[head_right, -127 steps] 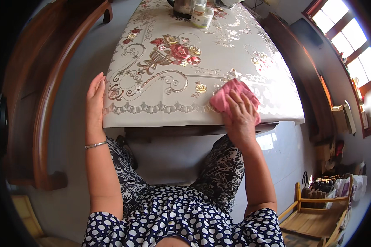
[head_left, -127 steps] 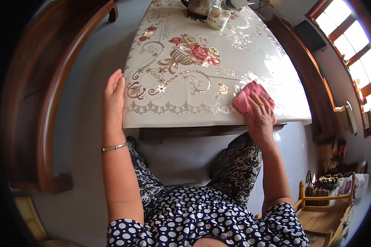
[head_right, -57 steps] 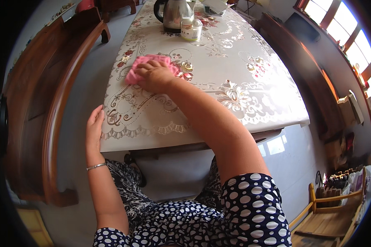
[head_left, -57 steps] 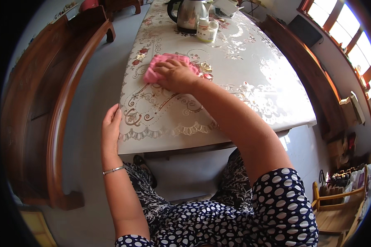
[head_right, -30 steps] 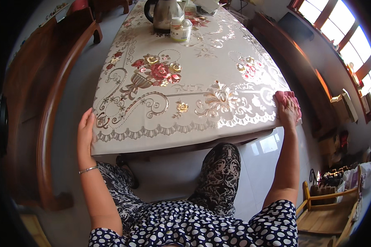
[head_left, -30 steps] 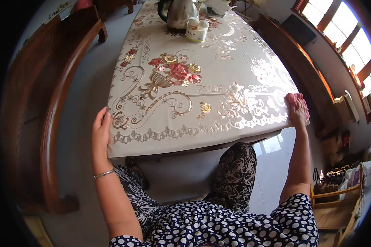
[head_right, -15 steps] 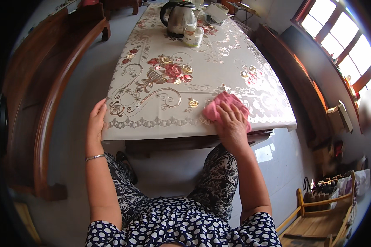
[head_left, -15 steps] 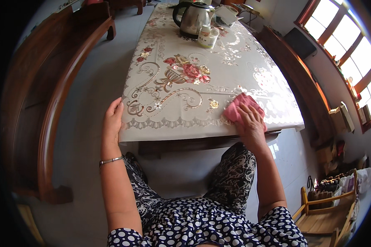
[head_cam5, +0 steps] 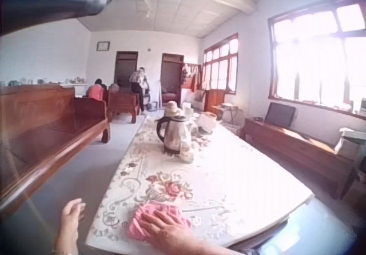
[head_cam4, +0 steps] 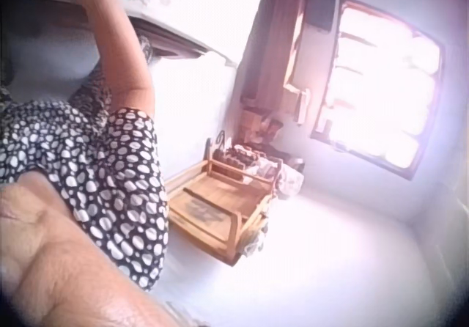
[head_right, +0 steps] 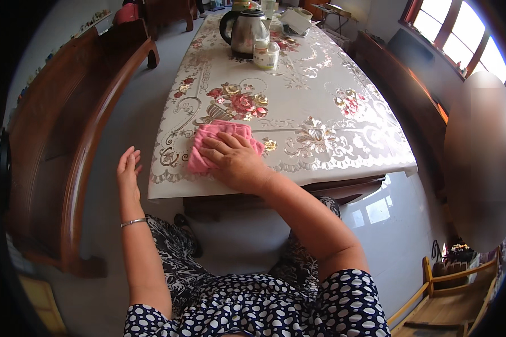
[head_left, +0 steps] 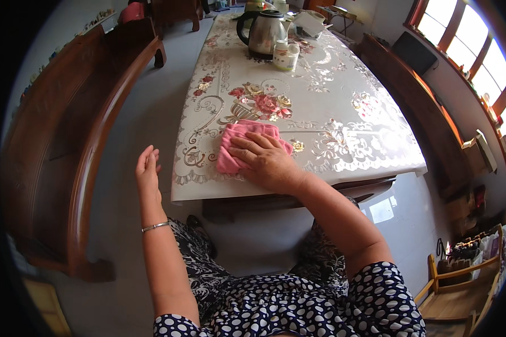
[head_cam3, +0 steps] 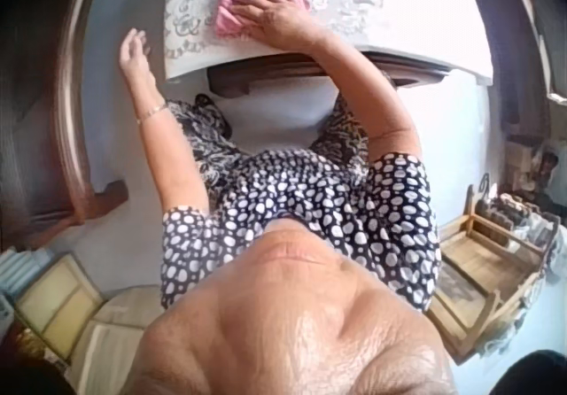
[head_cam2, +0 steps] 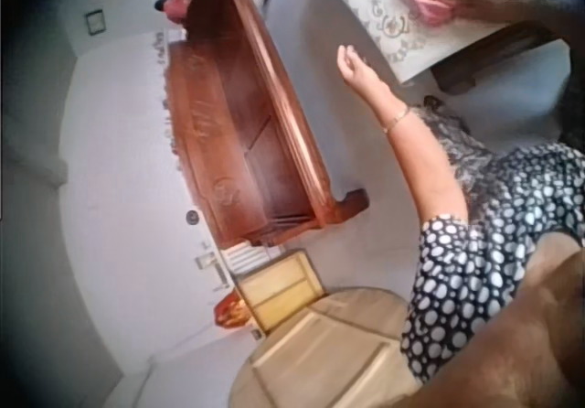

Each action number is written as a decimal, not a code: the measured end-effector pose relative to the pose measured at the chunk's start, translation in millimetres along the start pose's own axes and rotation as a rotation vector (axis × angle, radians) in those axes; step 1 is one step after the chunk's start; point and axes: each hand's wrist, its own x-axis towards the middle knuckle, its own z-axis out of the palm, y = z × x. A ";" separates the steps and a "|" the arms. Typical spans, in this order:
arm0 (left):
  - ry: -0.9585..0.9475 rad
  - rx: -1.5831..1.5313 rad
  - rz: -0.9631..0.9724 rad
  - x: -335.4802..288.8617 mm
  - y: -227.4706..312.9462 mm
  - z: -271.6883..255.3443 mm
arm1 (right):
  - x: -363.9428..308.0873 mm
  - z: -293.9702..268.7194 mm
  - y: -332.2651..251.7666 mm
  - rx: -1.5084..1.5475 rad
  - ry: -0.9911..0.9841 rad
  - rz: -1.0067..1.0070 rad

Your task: The person wipes a dining table covered with a floral tablecloth using a pink cloth. They move items like a kettle and a tray aside to clean underneath and then wipe the entire surface.

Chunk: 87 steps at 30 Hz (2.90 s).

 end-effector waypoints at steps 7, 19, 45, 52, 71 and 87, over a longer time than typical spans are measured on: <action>-0.109 0.135 0.259 16.1 73.3 51.2 | -19.1 -26.9 105.6 -0.197 -0.074 0.124; -0.585 0.487 0.286 123.4 66.6 353.1 | -64.5 -53.8 44.3 -0.111 -0.052 0.253; -0.582 0.359 0.825 155.0 40.8 581.4 | -97.4 -82.1 70.2 0.159 -0.069 0.148; 0.237 0.544 1.226 243.3 62.9 463.6 | -100.0 -91.5 81.8 0.262 -0.102 0.103; -0.438 0.142 0.230 248.6 34.9 502.4 | -96.7 -90.3 86.1 0.210 -0.003 0.085; -0.236 0.304 0.220 220.6 33.3 563.4 | -97.9 -91.5 87.9 0.211 -0.033 0.068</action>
